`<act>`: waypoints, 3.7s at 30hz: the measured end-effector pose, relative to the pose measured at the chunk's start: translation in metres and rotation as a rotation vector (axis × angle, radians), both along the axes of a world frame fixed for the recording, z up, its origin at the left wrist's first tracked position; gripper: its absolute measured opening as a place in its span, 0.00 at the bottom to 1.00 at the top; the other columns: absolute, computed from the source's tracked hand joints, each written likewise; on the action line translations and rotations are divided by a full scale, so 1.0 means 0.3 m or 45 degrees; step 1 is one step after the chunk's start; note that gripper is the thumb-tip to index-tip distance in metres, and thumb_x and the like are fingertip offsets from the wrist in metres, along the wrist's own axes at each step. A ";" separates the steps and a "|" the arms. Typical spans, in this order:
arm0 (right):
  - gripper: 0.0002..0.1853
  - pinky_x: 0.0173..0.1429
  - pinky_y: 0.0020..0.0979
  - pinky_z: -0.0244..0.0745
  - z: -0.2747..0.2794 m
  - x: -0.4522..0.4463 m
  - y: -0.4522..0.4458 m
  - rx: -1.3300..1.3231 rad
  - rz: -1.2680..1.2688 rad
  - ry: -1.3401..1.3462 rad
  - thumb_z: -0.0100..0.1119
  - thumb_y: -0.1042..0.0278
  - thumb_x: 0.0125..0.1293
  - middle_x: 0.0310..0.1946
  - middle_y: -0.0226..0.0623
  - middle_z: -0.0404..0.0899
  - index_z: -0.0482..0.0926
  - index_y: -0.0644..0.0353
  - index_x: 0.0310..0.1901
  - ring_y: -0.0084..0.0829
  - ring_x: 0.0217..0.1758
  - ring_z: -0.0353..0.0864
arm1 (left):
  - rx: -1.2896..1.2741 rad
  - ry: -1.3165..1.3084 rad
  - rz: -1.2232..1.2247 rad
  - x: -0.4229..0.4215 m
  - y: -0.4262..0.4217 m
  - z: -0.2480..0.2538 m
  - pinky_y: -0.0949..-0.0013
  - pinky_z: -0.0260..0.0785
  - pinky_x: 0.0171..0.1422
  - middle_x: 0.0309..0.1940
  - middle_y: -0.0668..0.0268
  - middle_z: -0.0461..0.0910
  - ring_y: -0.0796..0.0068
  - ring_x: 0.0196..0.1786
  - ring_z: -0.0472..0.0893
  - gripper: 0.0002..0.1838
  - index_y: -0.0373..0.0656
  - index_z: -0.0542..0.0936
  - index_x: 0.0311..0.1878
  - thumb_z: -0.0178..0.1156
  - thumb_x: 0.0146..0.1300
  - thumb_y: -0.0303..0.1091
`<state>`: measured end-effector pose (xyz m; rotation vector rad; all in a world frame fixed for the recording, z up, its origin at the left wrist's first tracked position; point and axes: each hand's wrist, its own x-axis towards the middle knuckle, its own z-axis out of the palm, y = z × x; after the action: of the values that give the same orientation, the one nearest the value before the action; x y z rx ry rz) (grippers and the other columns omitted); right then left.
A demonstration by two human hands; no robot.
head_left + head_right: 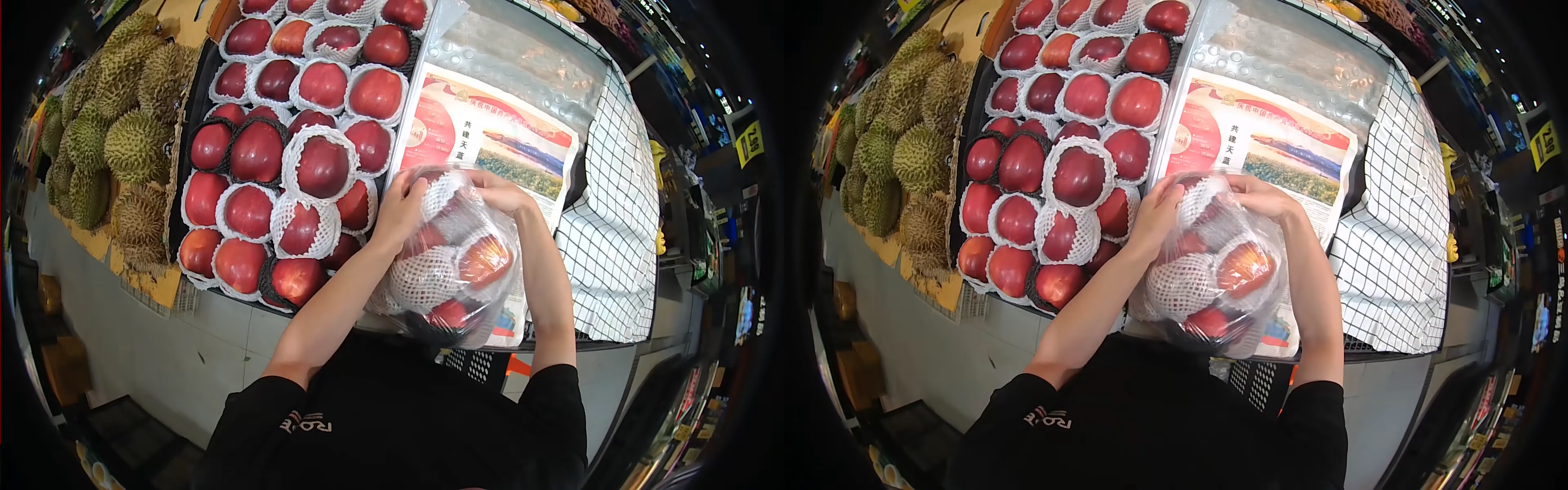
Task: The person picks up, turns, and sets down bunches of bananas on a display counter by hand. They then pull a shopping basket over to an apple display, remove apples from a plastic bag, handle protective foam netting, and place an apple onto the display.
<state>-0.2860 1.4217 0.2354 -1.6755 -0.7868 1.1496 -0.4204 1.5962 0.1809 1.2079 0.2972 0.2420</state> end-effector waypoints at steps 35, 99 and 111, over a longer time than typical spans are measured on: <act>0.55 0.77 0.34 0.50 0.101 -0.106 0.040 0.027 -0.171 -0.507 0.74 0.59 0.51 0.73 0.55 0.56 0.50 0.64 0.75 0.41 0.78 0.54 | -0.164 -0.162 -0.113 -0.047 0.012 0.031 0.66 0.54 0.75 0.73 0.54 0.59 0.67 0.73 0.61 0.39 0.33 0.56 0.75 0.62 0.68 0.38; 0.72 0.67 0.42 0.70 0.248 -0.575 -0.018 0.625 -0.760 -1.104 0.82 0.70 0.32 0.64 0.49 0.64 0.38 0.61 0.77 0.42 0.66 0.70 | 0.336 -0.583 -0.192 -0.300 0.030 0.249 0.59 0.48 0.78 0.70 0.46 0.63 0.58 0.75 0.61 0.41 0.27 0.56 0.73 0.38 0.75 0.59; 0.72 0.67 0.51 0.64 0.298 -0.774 0.127 0.571 -0.494 -1.504 0.84 0.64 0.30 0.69 0.61 0.56 0.42 0.62 0.76 0.55 0.66 0.68 | 0.227 -0.420 -0.491 -0.504 0.127 0.343 0.61 0.58 0.74 0.69 0.52 0.64 0.61 0.71 0.66 0.66 0.36 0.50 0.76 0.78 0.43 0.59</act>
<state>-0.5182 1.4599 0.3249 -1.8980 -1.2081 -0.3888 -0.5715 1.6344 0.2838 1.3507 -0.2496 0.1293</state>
